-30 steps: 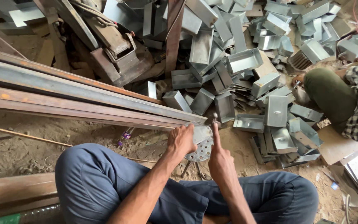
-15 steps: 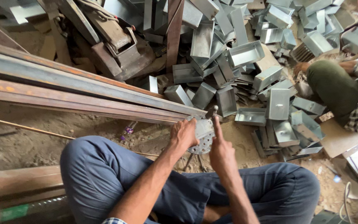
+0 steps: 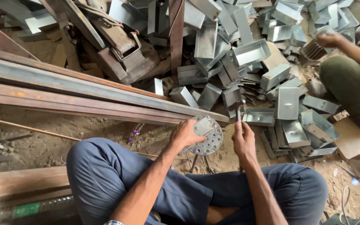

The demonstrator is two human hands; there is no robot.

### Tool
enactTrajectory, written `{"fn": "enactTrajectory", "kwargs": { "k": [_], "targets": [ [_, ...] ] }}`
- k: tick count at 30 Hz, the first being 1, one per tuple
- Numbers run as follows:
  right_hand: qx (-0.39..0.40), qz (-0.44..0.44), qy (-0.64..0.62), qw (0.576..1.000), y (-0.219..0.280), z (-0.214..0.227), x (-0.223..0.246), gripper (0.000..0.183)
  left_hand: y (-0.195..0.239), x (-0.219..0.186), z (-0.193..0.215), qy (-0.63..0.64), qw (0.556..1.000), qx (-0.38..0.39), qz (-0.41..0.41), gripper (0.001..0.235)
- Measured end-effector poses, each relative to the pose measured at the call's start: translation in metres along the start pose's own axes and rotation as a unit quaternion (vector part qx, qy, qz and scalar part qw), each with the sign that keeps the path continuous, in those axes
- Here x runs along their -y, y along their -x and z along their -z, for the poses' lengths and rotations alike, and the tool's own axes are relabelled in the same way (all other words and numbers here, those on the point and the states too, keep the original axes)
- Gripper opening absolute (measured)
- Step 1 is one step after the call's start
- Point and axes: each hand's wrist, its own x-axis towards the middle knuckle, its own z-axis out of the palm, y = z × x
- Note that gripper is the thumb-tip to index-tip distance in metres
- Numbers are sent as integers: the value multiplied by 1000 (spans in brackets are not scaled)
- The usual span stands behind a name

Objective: The person assembles metal boxes by hammering components together while sitting on the floor, handling multiple metal pieces and a hammer.

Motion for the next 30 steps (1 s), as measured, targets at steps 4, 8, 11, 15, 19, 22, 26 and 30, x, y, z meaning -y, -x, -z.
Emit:
{"fn": "enactTrajectory", "kwargs": {
  "k": [4, 8, 11, 15, 19, 22, 26, 30],
  "targets": [
    [-3, -93, -201, 975, -5, 0, -3, 36, 14, -21, 14, 2, 999, 0, 32, 59],
    [-16, -153, -267, 951, -8, 8, -6, 36, 9, -27, 18, 36, 964, -200, -174, 50],
    [-12, -205, -342, 917, -16, 12, -19, 35, 11, -32, 17, 88, 949, -224, -203, 33],
    [-2, -270, -423, 865, -27, 15, -38, 36, 15, -37, 20, 115, 931, -250, -240, 27],
    [9, -269, -431, 861, -27, 13, -38, 37, 21, -42, 29, 123, 937, -238, -223, 31],
    [14, -254, -382, 888, -23, 10, -29, 37, 21, -44, 35, 211, 964, -124, -100, 29],
    [18, -258, -385, 886, -20, 7, -22, 41, 23, -37, 31, 268, 955, -124, -29, 36],
    [11, -238, -361, 901, -20, 6, -23, 45, 15, -29, 28, 460, 875, -55, 144, 34]
  ]
}}
